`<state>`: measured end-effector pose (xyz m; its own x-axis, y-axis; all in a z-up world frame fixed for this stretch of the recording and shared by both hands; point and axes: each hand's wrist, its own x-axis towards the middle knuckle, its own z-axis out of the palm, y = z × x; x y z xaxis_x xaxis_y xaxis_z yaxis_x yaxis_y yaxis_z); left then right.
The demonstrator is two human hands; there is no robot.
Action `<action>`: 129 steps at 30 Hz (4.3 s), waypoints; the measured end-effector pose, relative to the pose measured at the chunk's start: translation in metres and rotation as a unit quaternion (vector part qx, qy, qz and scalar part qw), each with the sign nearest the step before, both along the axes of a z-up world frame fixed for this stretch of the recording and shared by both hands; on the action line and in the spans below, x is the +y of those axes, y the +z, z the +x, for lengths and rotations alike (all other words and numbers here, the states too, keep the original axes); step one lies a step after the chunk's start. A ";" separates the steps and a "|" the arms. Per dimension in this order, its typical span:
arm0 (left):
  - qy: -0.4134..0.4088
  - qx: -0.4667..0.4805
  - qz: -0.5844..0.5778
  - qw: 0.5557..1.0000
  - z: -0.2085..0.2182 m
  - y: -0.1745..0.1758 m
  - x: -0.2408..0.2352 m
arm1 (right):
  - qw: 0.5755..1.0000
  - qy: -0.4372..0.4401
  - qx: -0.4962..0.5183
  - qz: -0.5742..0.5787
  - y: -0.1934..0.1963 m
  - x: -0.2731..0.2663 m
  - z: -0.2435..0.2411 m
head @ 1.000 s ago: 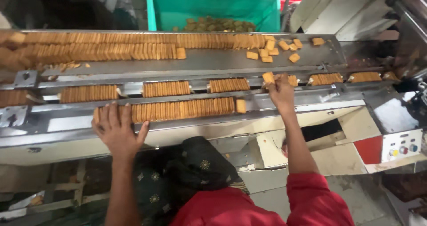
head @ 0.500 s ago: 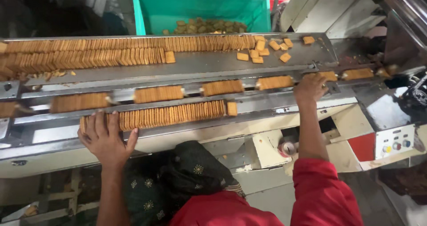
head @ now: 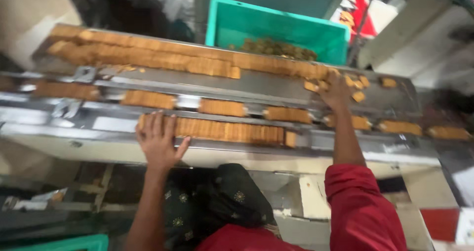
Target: The person arranges rectangular biscuits on a moving conveyor belt by hand, aligning them into neat rows. They occasionally pick up scattered biscuits and place them into a green bin beside the belt.
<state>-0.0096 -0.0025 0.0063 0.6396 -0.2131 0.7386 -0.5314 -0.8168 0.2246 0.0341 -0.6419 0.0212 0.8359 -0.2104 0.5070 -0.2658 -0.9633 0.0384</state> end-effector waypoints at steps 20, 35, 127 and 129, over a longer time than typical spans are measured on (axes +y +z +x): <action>0.003 -0.006 -0.014 1.000 0.003 -0.010 0.003 | 0.965 0.076 0.015 0.252 0.006 0.061 0.016; -0.004 -0.005 -0.026 1.000 0.004 -0.011 0.005 | 0.916 0.262 0.051 0.301 0.054 0.227 -0.004; -0.398 0.056 0.074 0.913 -0.097 0.025 -0.279 | 0.985 -0.027 -0.096 0.138 0.013 -0.071 -0.217; -0.432 0.066 0.074 0.897 -0.094 0.027 -0.279 | 0.968 0.113 -0.108 0.198 0.020 -0.008 -0.195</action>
